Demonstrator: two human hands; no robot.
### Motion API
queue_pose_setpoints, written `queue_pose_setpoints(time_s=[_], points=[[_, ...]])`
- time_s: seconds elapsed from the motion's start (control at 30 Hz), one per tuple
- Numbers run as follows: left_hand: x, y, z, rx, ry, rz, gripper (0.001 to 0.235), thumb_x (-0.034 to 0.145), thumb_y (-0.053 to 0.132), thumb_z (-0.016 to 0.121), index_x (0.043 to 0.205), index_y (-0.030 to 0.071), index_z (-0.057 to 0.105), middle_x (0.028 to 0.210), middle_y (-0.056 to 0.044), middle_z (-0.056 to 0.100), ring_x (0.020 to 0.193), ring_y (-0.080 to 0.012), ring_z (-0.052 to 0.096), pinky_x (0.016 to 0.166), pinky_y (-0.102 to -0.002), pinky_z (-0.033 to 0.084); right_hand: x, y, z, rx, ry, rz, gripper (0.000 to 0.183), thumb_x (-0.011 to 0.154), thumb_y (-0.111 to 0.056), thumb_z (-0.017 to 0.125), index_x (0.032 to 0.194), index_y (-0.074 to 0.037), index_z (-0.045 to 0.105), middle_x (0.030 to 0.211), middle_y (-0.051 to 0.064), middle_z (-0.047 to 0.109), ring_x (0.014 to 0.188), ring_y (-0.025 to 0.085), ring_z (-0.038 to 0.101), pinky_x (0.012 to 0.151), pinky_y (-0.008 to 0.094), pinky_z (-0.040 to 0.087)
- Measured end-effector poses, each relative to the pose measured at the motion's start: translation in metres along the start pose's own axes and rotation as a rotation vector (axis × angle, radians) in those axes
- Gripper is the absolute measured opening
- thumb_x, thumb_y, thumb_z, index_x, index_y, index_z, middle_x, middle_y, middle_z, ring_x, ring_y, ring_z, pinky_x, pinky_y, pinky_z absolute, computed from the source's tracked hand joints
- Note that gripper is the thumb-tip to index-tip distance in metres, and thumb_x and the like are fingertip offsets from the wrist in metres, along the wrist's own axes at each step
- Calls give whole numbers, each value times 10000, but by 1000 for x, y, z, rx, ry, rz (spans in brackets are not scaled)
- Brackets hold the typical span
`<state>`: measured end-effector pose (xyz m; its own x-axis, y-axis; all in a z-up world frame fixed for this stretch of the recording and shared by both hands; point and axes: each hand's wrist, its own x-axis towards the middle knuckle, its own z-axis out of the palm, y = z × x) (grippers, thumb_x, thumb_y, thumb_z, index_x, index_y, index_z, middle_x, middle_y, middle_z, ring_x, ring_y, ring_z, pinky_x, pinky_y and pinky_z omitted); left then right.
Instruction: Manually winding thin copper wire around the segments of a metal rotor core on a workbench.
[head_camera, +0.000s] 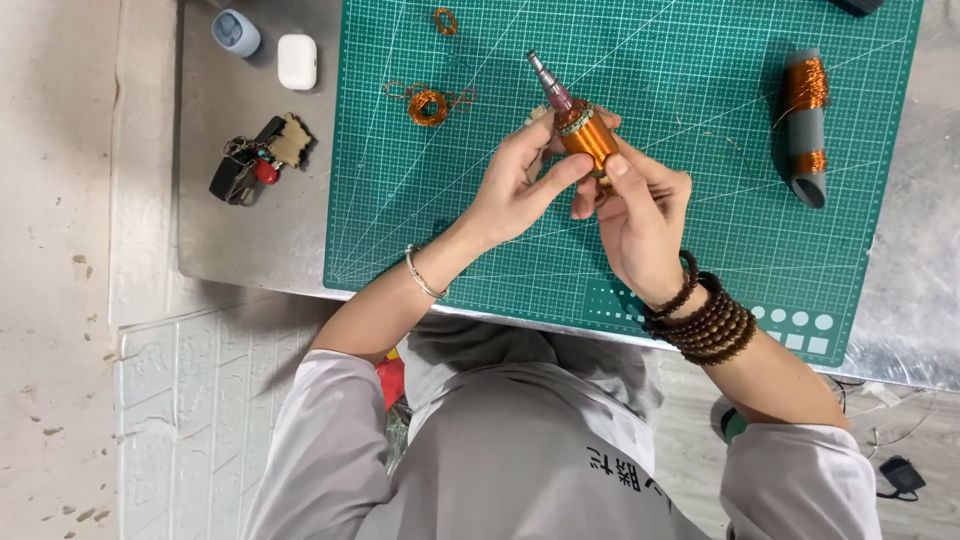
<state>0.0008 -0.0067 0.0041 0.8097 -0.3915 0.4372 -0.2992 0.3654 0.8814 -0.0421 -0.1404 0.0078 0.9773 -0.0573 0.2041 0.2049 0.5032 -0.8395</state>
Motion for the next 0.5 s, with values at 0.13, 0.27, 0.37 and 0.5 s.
queue_pose_setpoints(time_s=[0.13,0.27,0.37,0.5], points=[[-3,1,10,-146,-6,-36,419,993,177,564,1349,-3,435,1291,-137,548,1145,-191,584,998,-368,488,0,2,-5,29,0,23,269,969,-104,509,1217,-6,544,801,226,646,593,185,625,555,299,570],[2,5,8,-174,-53,-40,438,950,106,571,1330,-19,393,994,-120,634,752,-130,682,630,-257,609,1,2,-4,60,33,59,255,964,-107,520,1191,-1,570,818,231,647,597,180,618,569,298,568],[6,6,8,-164,-48,-34,419,946,84,565,1313,-34,403,931,-129,641,702,-136,683,575,-246,605,2,1,-2,82,41,68,244,961,-112,528,1176,-13,586,815,222,648,599,182,618,572,298,571],[-3,3,12,-2,32,-24,407,907,148,651,1236,-35,498,1042,-166,637,915,-212,664,811,-360,562,-2,15,-13,90,33,67,215,953,-123,531,1136,-55,621,793,229,652,595,225,636,564,316,578]])
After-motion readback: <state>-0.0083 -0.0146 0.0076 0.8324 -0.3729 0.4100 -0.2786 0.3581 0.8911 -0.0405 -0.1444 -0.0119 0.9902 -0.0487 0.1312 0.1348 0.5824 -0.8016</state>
